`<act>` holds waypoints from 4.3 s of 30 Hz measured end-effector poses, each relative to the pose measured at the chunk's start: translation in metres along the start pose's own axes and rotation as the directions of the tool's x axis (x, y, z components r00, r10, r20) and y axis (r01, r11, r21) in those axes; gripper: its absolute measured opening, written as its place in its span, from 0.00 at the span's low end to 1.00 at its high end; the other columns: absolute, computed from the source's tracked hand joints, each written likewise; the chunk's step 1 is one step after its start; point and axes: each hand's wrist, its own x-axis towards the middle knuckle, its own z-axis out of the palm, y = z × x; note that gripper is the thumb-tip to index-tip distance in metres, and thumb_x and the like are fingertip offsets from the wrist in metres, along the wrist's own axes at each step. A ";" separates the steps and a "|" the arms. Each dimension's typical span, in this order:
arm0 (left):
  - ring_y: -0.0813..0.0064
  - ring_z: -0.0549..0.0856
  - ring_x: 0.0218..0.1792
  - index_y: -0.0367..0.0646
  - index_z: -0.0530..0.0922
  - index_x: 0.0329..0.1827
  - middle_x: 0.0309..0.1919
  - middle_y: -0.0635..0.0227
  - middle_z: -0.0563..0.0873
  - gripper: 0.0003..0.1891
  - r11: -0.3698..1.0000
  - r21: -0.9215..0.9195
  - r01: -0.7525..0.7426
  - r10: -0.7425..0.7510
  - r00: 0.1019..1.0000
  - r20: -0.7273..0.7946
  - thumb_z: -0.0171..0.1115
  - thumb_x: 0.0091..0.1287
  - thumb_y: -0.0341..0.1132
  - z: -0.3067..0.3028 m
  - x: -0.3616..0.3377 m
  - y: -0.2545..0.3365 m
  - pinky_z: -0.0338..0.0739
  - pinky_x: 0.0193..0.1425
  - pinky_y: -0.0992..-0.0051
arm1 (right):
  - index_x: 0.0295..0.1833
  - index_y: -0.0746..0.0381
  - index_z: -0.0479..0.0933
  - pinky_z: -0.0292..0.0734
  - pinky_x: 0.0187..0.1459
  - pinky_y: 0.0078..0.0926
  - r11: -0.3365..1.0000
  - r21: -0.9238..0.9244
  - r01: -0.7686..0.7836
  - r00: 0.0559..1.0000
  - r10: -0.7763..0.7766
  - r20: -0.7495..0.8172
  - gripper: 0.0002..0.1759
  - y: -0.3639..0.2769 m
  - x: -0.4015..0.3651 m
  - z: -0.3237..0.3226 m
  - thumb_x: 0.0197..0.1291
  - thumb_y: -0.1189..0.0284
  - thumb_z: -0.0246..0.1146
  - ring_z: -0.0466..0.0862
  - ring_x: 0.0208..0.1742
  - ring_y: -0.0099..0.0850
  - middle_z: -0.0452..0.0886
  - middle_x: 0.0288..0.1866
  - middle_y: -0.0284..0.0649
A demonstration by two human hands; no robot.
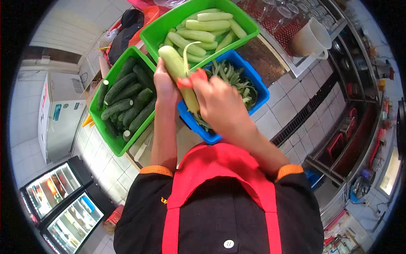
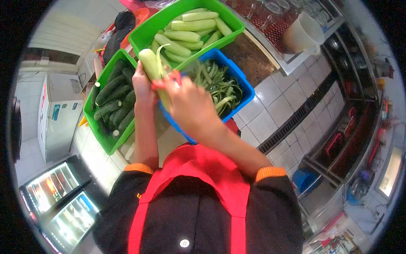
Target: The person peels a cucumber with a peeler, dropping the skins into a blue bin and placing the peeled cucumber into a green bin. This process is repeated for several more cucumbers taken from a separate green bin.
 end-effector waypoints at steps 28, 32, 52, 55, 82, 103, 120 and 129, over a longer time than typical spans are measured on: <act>0.74 0.84 0.30 0.43 0.77 0.55 0.32 0.65 0.84 0.30 0.947 0.272 0.171 -0.211 0.969 0.126 0.43 0.77 0.63 0.011 -0.023 -0.014 0.81 0.34 0.74 | 0.46 0.66 0.80 0.76 0.38 0.45 0.997 0.047 0.061 0.990 -0.055 -0.128 0.08 0.031 0.031 -0.038 0.66 0.74 0.61 0.83 0.36 0.53 0.81 0.33 0.55; 0.76 0.84 0.31 0.41 0.77 0.57 0.33 0.66 0.84 0.29 0.945 0.313 0.094 -0.158 0.970 0.184 0.45 0.77 0.61 0.011 -0.030 -0.010 0.81 0.34 0.75 | 0.40 0.66 0.74 0.77 0.41 0.52 0.990 0.049 0.133 0.979 -0.123 -0.166 0.07 0.036 0.042 -0.025 0.66 0.72 0.57 0.83 0.39 0.56 0.80 0.33 0.57; 0.62 0.77 0.40 0.36 0.74 0.53 0.39 0.59 0.77 0.28 0.966 -0.195 0.170 -0.110 0.952 0.287 0.38 0.80 0.55 -0.016 0.004 0.034 0.76 0.38 0.64 | 0.44 0.61 0.75 0.74 0.34 0.50 0.969 0.244 0.046 0.996 -0.063 0.065 0.03 0.026 -0.024 -0.021 0.65 0.76 0.59 0.80 0.32 0.55 0.75 0.29 0.53; 0.62 0.85 0.39 0.40 0.74 0.57 0.42 0.62 0.82 0.27 0.997 0.062 0.050 -0.064 0.965 0.256 0.38 0.80 0.56 0.003 -0.009 0.023 0.82 0.36 0.64 | 0.44 0.60 0.75 0.75 0.34 0.50 0.978 0.106 0.177 0.979 -0.165 -0.117 0.05 0.026 0.015 -0.025 0.64 0.76 0.60 0.81 0.33 0.54 0.77 0.31 0.52; 0.67 0.84 0.37 0.42 0.74 0.59 0.40 0.62 0.83 0.24 0.993 0.119 0.027 -0.049 0.982 0.183 0.36 0.81 0.51 0.009 -0.010 0.004 0.83 0.42 0.61 | 0.42 0.64 0.73 0.78 0.36 0.53 0.964 0.064 0.258 0.951 -0.242 -0.191 0.05 0.029 0.046 0.000 0.66 0.74 0.56 0.81 0.34 0.57 0.77 0.30 0.56; 0.71 0.85 0.37 0.44 0.77 0.60 0.42 0.63 0.85 0.27 0.988 0.099 0.120 -0.128 0.989 0.073 0.37 0.81 0.55 0.024 -0.019 -0.003 0.83 0.42 0.67 | 0.47 0.63 0.76 0.76 0.38 0.49 1.000 -0.009 0.018 0.990 -0.020 -0.140 0.06 0.021 0.025 0.000 0.68 0.73 0.59 0.81 0.37 0.55 0.79 0.32 0.54; 0.76 0.84 0.34 0.40 0.76 0.58 0.37 0.65 0.84 0.28 0.928 0.373 0.010 -0.094 0.974 0.208 0.45 0.78 0.59 0.019 -0.027 -0.003 0.81 0.40 0.73 | 0.42 0.64 0.75 0.78 0.37 0.51 0.988 0.024 0.156 0.957 -0.145 -0.251 0.06 0.035 0.048 -0.019 0.67 0.71 0.58 0.82 0.36 0.56 0.79 0.30 0.55; 0.66 0.82 0.38 0.38 0.75 0.54 0.39 0.61 0.81 0.31 0.995 0.090 -0.031 0.025 0.997 0.069 0.38 0.79 0.61 -0.020 0.012 0.007 0.80 0.39 0.67 | 0.42 0.64 0.76 0.74 0.36 0.50 0.983 0.182 -0.002 0.996 -0.014 0.088 0.03 0.024 -0.039 0.003 0.64 0.76 0.60 0.80 0.34 0.55 0.77 0.29 0.54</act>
